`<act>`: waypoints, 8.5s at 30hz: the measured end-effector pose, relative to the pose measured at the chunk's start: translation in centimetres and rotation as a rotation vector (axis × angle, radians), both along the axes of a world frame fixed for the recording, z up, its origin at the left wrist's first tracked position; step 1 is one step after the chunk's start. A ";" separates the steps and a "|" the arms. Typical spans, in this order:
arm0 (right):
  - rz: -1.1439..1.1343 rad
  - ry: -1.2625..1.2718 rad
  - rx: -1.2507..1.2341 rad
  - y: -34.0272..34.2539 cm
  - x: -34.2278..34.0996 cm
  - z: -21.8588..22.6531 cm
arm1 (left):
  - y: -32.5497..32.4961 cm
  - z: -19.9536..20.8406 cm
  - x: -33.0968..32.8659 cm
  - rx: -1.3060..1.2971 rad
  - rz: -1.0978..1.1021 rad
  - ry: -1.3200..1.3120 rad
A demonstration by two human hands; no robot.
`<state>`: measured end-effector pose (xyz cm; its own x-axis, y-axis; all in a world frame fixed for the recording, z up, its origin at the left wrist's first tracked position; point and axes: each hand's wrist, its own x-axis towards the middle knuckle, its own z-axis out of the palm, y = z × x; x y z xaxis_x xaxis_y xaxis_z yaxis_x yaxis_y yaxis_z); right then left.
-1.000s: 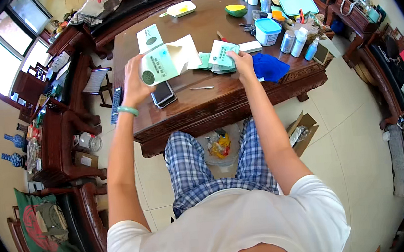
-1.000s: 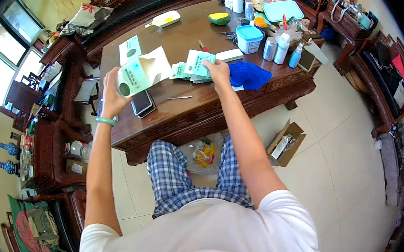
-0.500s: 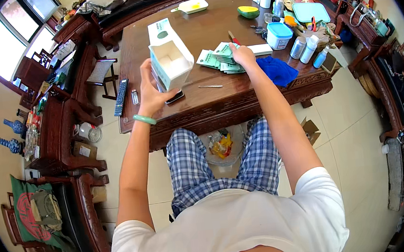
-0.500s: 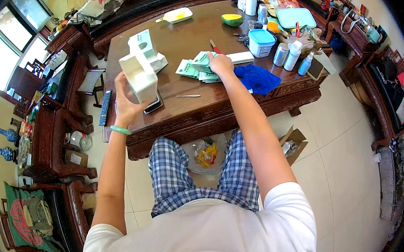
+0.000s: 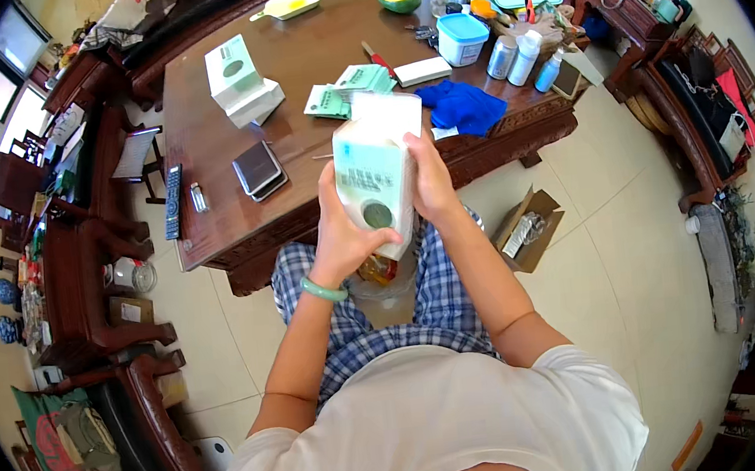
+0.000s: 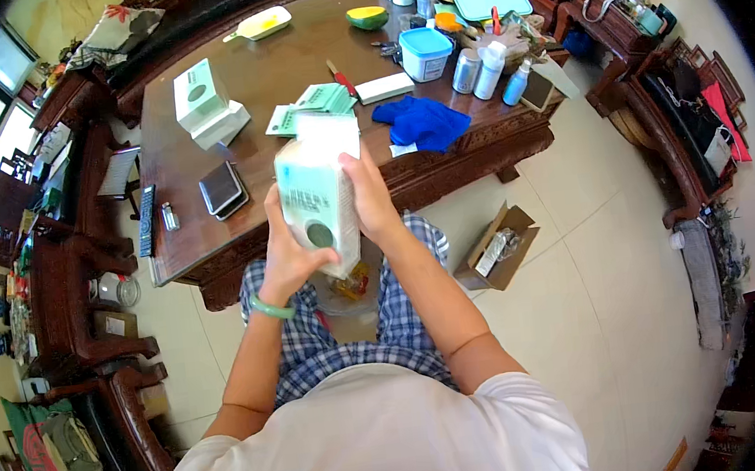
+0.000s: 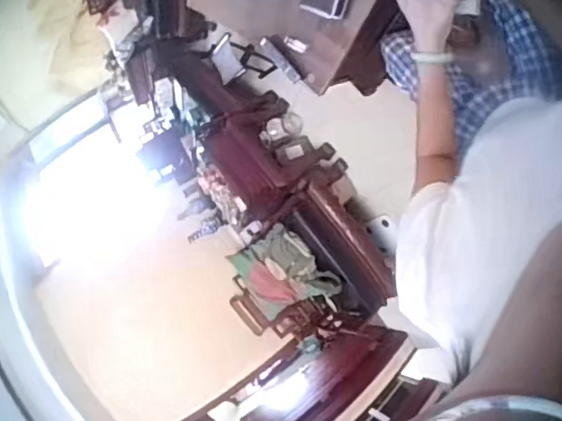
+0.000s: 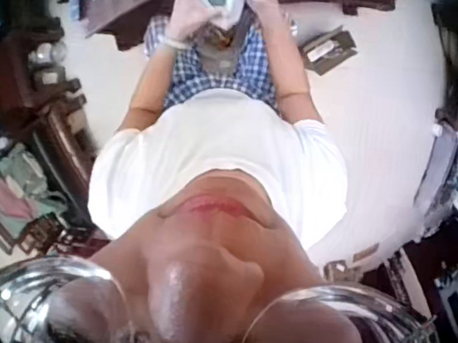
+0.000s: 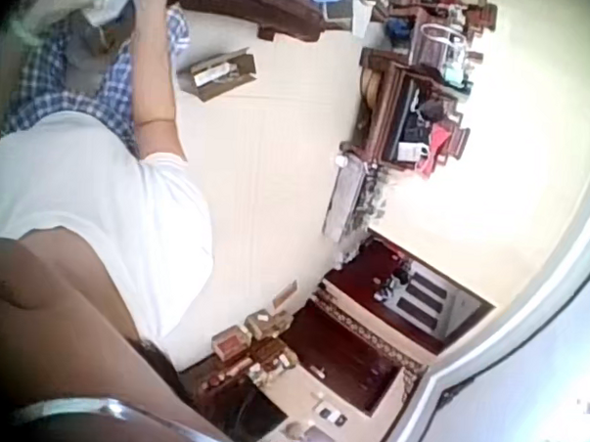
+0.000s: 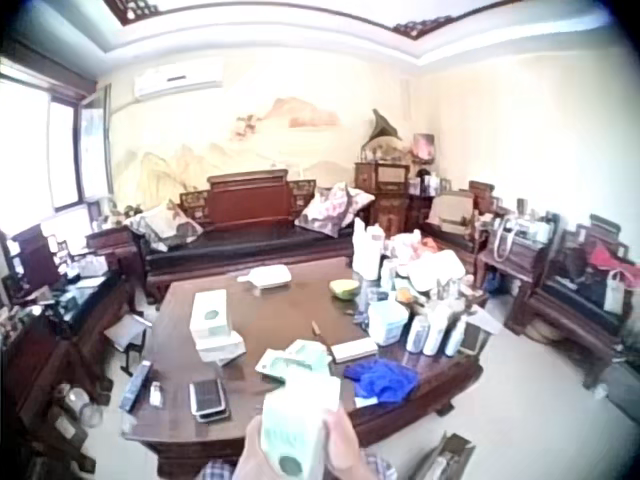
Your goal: The person unboxes small packets from a cardboard box by hand and places them in stacks on a wooden table.
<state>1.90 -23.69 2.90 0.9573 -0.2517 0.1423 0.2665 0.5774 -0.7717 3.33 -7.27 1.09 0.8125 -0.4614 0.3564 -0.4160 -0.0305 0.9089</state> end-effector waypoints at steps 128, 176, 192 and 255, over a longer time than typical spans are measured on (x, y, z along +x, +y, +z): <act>-0.460 0.328 -1.915 4.6 14.1 -9.0 | 2.2 9.8 32.0 0.858 0.885 0.082; -0.107 -0.213 -1.423 8.2 8.7 9.0 | 5.2 1.7 7.7 -0.091 0.667 -0.517; -0.218 -0.008 -1.041 6.0 3.6 7.6 | 9.3 1.4 9.8 -0.870 0.700 0.321; -0.064 -0.323 -1.375 4.2 1.4 6.3 | 8.6 0.2 5.7 -0.996 0.039 1.173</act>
<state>3.35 -19.53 9.18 0.8283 0.2242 0.5135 0.5338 -0.5940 -0.6018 9.01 1.28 1.32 0.8528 -0.4044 -0.3305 0.5114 0.7749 0.3714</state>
